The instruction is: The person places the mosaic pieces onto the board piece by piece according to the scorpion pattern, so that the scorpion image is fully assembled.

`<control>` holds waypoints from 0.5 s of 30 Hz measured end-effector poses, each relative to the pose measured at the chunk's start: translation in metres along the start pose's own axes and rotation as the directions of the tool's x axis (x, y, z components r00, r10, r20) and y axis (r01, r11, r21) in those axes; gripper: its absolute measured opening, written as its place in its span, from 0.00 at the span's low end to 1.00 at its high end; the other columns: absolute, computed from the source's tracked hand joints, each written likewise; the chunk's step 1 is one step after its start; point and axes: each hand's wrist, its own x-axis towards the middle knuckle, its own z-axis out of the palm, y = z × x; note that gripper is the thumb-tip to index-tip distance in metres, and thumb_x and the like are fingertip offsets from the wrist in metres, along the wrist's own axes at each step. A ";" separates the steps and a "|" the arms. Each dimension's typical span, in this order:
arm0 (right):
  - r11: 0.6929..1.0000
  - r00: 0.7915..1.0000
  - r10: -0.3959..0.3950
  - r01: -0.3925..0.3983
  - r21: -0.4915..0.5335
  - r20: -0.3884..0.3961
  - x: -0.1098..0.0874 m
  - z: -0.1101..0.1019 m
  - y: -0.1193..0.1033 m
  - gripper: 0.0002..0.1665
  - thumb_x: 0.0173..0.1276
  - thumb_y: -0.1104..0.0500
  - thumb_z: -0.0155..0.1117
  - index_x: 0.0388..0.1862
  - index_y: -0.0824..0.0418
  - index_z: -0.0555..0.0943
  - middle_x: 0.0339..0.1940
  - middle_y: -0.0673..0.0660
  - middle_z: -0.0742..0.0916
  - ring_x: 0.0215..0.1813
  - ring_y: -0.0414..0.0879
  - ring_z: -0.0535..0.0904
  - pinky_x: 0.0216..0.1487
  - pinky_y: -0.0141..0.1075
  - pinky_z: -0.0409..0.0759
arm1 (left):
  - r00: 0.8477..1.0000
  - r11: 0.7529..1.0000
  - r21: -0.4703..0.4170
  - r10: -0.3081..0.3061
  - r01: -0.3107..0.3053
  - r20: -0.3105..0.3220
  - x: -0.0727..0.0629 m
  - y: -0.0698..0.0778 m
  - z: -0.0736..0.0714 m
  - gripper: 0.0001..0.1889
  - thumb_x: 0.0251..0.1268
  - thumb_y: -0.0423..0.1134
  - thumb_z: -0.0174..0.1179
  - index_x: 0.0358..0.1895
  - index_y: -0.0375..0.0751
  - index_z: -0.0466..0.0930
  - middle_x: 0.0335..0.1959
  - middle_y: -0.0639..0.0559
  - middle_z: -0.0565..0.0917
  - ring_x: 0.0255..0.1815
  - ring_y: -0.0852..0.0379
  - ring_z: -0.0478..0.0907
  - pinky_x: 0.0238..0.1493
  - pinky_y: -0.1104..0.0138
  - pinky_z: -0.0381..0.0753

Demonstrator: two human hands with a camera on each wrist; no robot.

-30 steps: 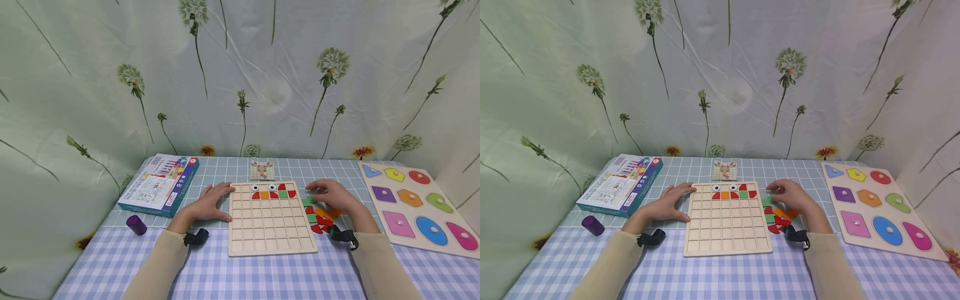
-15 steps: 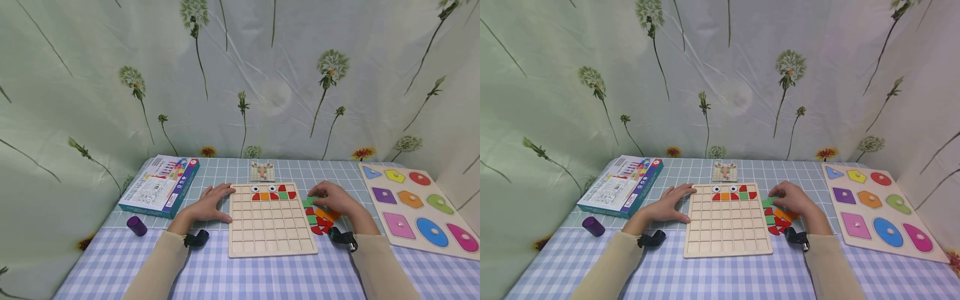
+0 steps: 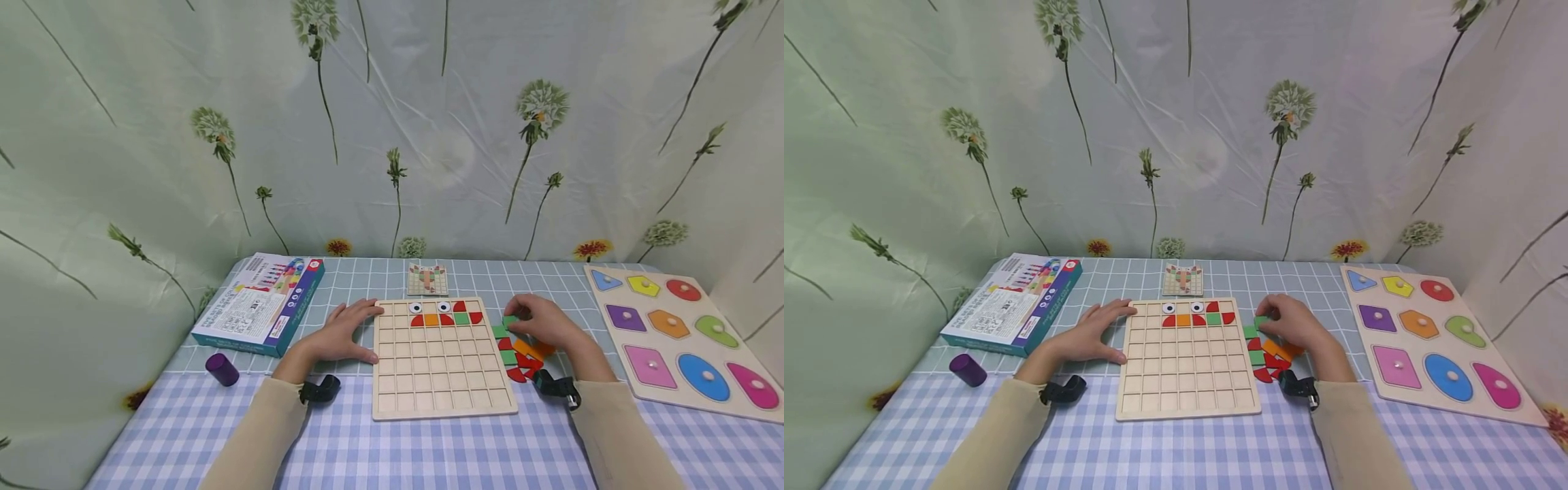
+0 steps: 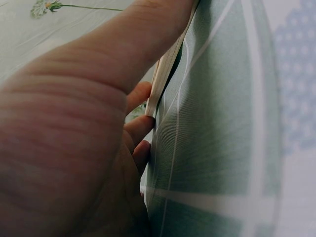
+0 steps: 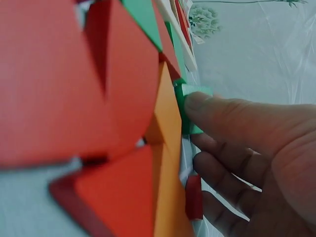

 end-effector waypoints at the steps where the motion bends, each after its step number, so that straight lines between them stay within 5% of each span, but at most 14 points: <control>1: 1.000 1.000 0.004 -0.004 0.002 -0.002 0.000 0.000 -0.001 0.09 0.66 0.61 0.69 0.43 0.59 0.81 0.42 0.58 0.84 0.46 0.50 0.77 0.54 0.48 0.83 | 1.000 1.000 0.001 0.001 -0.001 -0.001 0.000 0.000 0.000 0.51 0.48 0.58 0.76 0.76 0.51 0.61 0.82 0.47 0.54 0.84 0.44 0.45 0.81 0.40 0.33; 15: 0.999 0.994 -0.015 0.020 0.042 -0.105 0.000 0.000 -0.013 0.07 0.72 0.61 0.61 0.46 0.58 0.82 0.43 0.58 0.85 0.46 0.51 0.77 0.47 0.40 0.80 | 1.000 1.000 -0.007 0.006 -0.006 -0.003 0.000 -0.001 0.000 0.50 0.49 0.58 0.76 0.76 0.50 0.61 0.82 0.47 0.53 0.84 0.44 0.45 0.81 0.41 0.32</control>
